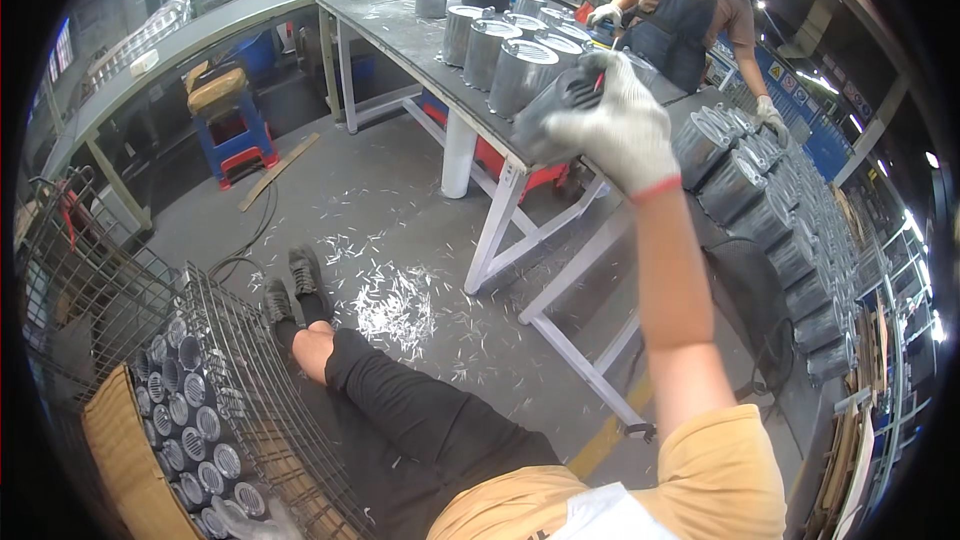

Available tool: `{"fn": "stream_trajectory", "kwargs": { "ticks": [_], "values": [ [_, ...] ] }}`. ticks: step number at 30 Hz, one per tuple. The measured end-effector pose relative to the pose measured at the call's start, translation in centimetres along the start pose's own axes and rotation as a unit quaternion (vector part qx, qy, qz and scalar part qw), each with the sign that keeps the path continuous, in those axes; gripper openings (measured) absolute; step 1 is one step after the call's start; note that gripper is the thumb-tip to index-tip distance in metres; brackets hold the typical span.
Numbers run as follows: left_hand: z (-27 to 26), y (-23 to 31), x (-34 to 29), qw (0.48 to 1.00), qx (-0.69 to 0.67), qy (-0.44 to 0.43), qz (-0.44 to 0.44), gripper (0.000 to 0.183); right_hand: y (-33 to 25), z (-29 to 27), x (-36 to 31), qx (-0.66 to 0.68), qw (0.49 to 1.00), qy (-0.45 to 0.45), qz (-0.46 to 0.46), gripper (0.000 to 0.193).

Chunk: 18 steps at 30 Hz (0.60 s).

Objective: The recorder uses a small manual hook tool to deburr the internal grooves of cylindrical metal components in a factory setting.

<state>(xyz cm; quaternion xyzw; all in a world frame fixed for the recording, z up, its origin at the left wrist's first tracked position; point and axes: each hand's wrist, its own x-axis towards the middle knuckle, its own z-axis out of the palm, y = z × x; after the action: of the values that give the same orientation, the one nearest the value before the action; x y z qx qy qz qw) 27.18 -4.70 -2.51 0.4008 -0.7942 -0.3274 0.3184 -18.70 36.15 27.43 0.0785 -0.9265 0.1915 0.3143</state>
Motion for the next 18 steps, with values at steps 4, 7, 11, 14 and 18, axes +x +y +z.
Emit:
{"fn": "stream_trajectory", "kwargs": {
  "ticks": [4, 7, 11, 14, 18],
  "values": [
    [-1.6, -2.5, 0.2, 0.960, 0.280, 0.019, 0.004, 0.095, 4.5, 1.8, 6.0, -0.007, 0.990, -0.101, 0.097, 0.083],
    [-2.0, -2.1, -0.5, 0.963, 0.266, 0.000, -0.039, 0.091, 3.5, 2.8, 6.4, -0.027, 0.988, -0.115, 0.097, 0.082],
    [-2.7, -3.0, -1.3, 0.955, 0.283, -0.070, -0.060, 0.083, 2.6, 4.3, 6.0, -0.111, 0.986, -0.046, 0.113, 0.081],
    [-2.7, -5.5, -1.9, 0.931, 0.349, -0.089, -0.063, 0.074, 3.4, 6.0, 4.5, -0.140, 0.987, 0.057, 0.050, 0.082],
    [-1.9, -7.4, -2.6, 0.900, 0.353, -0.195, -0.163, 0.069, 6.2, 7.5, 3.4, -0.142, 0.949, 0.253, -0.125, 0.082]
  ]
}}
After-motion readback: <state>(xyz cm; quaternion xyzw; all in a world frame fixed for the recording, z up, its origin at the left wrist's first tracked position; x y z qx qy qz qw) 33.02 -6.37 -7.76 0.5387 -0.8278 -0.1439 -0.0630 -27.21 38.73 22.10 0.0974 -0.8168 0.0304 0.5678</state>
